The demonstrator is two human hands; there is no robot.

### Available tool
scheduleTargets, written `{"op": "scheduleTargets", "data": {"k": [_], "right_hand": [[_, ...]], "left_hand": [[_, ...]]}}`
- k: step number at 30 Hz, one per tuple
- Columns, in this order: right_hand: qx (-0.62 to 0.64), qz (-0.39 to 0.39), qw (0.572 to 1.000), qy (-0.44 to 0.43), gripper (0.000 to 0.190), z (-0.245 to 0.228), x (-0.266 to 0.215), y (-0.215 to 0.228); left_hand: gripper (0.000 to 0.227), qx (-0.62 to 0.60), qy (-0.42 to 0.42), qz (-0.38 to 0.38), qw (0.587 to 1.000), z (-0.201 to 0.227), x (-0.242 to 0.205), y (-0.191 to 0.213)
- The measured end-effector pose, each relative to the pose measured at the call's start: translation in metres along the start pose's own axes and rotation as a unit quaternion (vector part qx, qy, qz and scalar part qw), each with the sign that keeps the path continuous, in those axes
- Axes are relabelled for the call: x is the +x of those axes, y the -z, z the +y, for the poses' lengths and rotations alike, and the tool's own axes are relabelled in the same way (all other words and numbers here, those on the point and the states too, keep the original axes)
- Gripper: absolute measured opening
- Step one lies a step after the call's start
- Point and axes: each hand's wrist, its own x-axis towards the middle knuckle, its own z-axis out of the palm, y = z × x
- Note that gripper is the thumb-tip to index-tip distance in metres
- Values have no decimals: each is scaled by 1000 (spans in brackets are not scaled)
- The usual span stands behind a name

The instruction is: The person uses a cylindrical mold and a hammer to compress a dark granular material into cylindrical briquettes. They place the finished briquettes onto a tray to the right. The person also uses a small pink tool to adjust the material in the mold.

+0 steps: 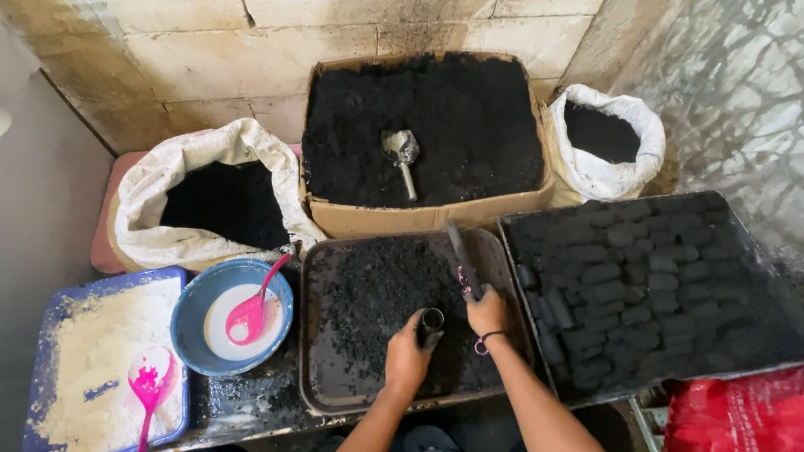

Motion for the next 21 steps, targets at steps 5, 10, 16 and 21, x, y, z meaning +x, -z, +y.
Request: {"op": "scheduleTargets", "data": {"k": [5,10,16,21], "right_hand": [[-99,4,995,-5,26,-8,-13,14],[-221,0,975,3,36,-13,-15,17],[-145,46,988,39,40,-20,-34,32],[-19,83,988,127,28,-8,-45,32]], "left_hand": [[44,24,-17,17,999,-10,-1,-7],[47,52,-28,26,998,-20,3,-13],[45,21,-23,46,998,-20,0,-12],[44,0,-32,65,997,-11,-7,-9]]}}
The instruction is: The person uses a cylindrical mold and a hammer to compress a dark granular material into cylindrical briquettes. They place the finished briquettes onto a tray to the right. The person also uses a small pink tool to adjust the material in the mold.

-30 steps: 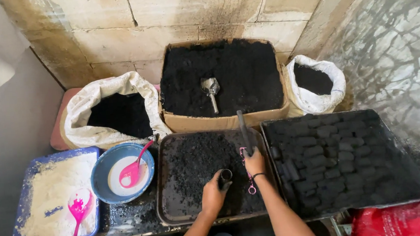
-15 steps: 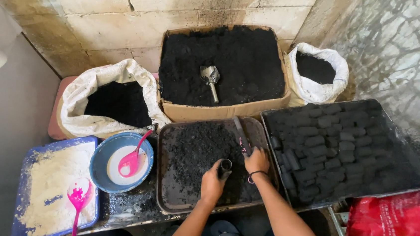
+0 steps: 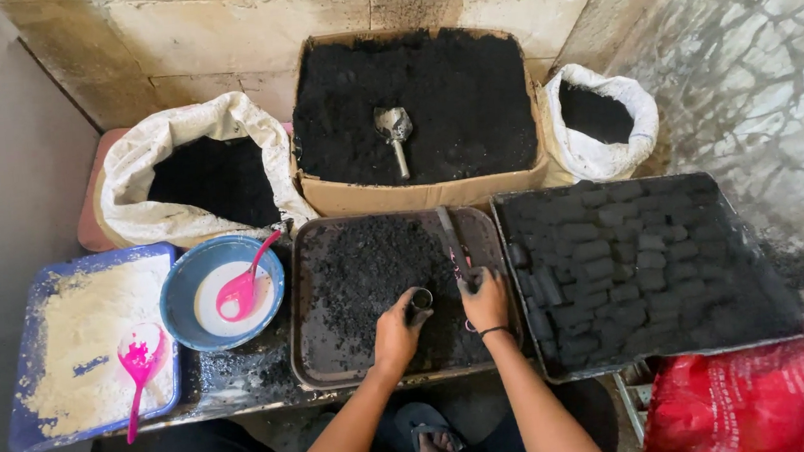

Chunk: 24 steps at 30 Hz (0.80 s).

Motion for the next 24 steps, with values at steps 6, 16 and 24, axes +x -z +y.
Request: {"op": "scheduleTargets", "data": {"k": [6,16,24], "right_hand": [[107,-14,994,-10,22,0,-16,-5],[397,-106,911,19,22,-67,-46,36],[432,-84,888,135,30,-105,-53,61]], "left_hand": [[48,-103,11,55,993,31,2,15],[64,-537,336,114,765,78,37,60],[62,-605,363,57,706,92,40,54]]}}
